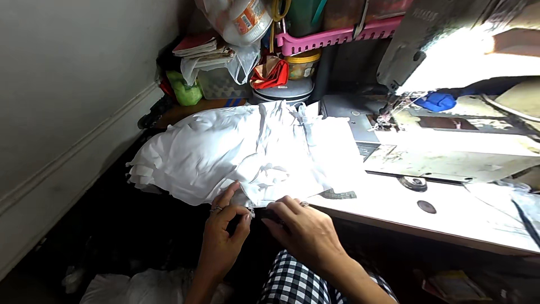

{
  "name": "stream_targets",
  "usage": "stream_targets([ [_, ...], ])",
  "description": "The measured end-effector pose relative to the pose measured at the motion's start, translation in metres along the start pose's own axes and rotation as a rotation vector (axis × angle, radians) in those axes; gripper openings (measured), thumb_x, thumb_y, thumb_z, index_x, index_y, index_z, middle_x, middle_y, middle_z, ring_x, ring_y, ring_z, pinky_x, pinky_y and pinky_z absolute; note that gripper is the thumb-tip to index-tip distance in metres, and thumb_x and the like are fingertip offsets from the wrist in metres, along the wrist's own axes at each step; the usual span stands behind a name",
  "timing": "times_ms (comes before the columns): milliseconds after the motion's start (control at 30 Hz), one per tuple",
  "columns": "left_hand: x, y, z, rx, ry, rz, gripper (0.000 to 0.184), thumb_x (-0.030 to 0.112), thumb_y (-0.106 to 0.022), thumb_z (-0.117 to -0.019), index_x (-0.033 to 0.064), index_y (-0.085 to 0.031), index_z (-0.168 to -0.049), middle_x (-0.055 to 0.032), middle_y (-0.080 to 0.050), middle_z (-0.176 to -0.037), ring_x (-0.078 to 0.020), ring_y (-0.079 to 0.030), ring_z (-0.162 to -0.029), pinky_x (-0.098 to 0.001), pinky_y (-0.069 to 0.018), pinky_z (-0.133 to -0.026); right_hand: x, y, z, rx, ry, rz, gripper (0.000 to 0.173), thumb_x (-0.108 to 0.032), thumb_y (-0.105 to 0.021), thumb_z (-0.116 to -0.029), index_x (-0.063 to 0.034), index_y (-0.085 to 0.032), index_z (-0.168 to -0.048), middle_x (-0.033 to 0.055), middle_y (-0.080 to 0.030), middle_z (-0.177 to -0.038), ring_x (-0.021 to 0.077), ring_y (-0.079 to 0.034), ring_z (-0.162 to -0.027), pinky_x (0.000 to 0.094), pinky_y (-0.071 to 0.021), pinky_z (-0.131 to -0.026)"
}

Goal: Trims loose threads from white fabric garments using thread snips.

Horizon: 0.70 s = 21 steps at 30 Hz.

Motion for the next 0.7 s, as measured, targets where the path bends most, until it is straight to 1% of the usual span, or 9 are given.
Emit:
stream_targets([
  [233, -0.001, -0.001, 0.001, -0.013, 0.035, 0.011, 0.016, 0.018, -0.063, -0.0939, 0.0095, -0.075, -0.089, -0.0141, -0.060, -0.143, -0.0206, -0.049, -0.141, -0.0345, -0.0422, -0.114, -0.021, -0.019, -0.016, 0.022, 0.083, 0.074, 0.027, -0.029, -0.049, -0.1018, -0.0130, -0.069, -0.094, 0.0016, -0.062, -0.071, 0.0177, -0.061, -0.059, 0.0300, -0.0480, -0.049],
  [367, -0.005, -0.001, 0.001, -0.090, 0.025, 0.025, 0.017, 0.025, -0.066, -0.0937, 0.0126, -0.076, -0.087, -0.0155, -0.055, -0.148, -0.0221, -0.042, -0.145, -0.0373, -0.0385, -0.117, -0.017, -0.028, -0.012, -0.046, 0.013, 0.013, 0.027, -0.027, -0.048, -0.1026, -0.0128, -0.068, -0.090, 0.0022, -0.062, -0.071, 0.0177, -0.062, -0.055, 0.0322, -0.0477, -0.044],
  [400, -0.007, 0.000, 0.002, -0.125, 0.010, 0.019, 0.019, 0.028, -0.066, -0.0944, 0.0133, -0.076, -0.086, -0.0163, -0.052, -0.150, -0.0233, -0.040, -0.147, -0.0392, -0.0366, -0.118, -0.015, -0.029, -0.009, -0.116, -0.027, -0.038, 0.028, -0.029, -0.050, -0.1024, -0.0120, -0.069, -0.091, 0.0037, -0.064, -0.073, 0.0196, -0.065, -0.057, 0.0354, -0.0498, -0.045],
  [467, -0.009, 0.003, 0.004, -0.190, -0.006, 0.019, 0.031, 0.034, -0.062, -0.0979, 0.0114, -0.074, -0.080, -0.0184, -0.049, -0.153, -0.0244, -0.038, -0.148, -0.0401, -0.0363, -0.118, -0.009, -0.029, 0.003, -0.431, -0.107, -0.231, 0.034, -0.038, -0.054, -0.1024, -0.0080, -0.070, -0.099, 0.0103, -0.069, -0.083, 0.0279, -0.070, -0.069, 0.0479, -0.0548, -0.056],
  [533, -0.010, 0.007, 0.002, -0.198, -0.023, 0.014, 0.043, 0.035, -0.057, -0.1017, 0.0072, -0.070, -0.072, -0.0200, -0.052, -0.149, -0.0237, -0.043, -0.144, -0.0393, -0.0385, -0.117, -0.003, -0.031, 0.018, -0.804, -0.196, -0.404, 0.051, -0.055, -0.058, -0.0989, -0.0066, -0.070, -0.109, 0.0145, -0.070, -0.090, 0.0336, -0.070, -0.082, 0.0577, -0.0534, -0.071],
  [567, -0.011, 0.009, 0.000, -0.178, -0.033, 0.001, 0.043, 0.031, -0.055, -0.1025, 0.0062, -0.068, -0.070, -0.0186, -0.055, -0.146, -0.0217, -0.048, -0.140, -0.0377, -0.0411, -0.114, 0.001, -0.031, 0.026, -0.905, -0.246, -0.444, 0.055, -0.060, -0.061, -0.0961, -0.0075, -0.069, -0.113, 0.0141, -0.070, -0.091, 0.0332, -0.069, -0.085, 0.0576, -0.0525, -0.075],
  [600, -0.012, 0.010, -0.002, -0.150, -0.037, -0.007, 0.041, 0.027, -0.053, -0.1029, 0.0057, -0.068, -0.071, -0.0160, -0.059, -0.142, -0.0194, -0.052, -0.136, -0.0360, -0.0440, -0.112, 0.007, -0.030, 0.034, -0.899, -0.317, -0.482, 0.055, -0.059, -0.064, -0.0946, -0.0073, -0.068, -0.113, 0.0137, -0.069, -0.090, 0.0322, -0.068, -0.085, 0.0563, -0.0527, -0.075],
  [633, -0.013, 0.011, -0.004, -0.128, -0.038, -0.005, 0.037, 0.023, -0.052, -0.1032, 0.0056, -0.068, -0.076, -0.0138, -0.062, -0.139, -0.0185, -0.054, -0.134, -0.0351, -0.0452, -0.111, 0.016, -0.029, 0.040, -0.786, -0.410, -0.534, 0.049, -0.053, -0.067, -0.0942, -0.0065, -0.068, -0.110, 0.0122, -0.069, -0.086, 0.0289, -0.068, -0.081, 0.0529, -0.0544, -0.073],
  [700, -0.014, 0.012, -0.007, -0.079, -0.034, 0.001, 0.028, 0.020, -0.052, -0.1030, 0.0047, -0.070, -0.088, -0.0114, -0.066, -0.133, -0.0176, -0.058, -0.130, -0.0347, -0.0487, -0.108, 0.037, -0.028, 0.051, -0.409, -0.607, -0.665, 0.031, -0.037, -0.069, -0.0949, -0.0072, -0.067, -0.103, 0.0031, -0.067, -0.082, 0.0133, -0.065, -0.073, 0.0346, -0.0556, -0.067],
])
Point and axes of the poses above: each hand's wrist, its own z-axis away from the middle knuckle, its own y-axis out of the back of the hand, x = y × z, the point moved 5 cm from there along -z, towards the middle knuckle
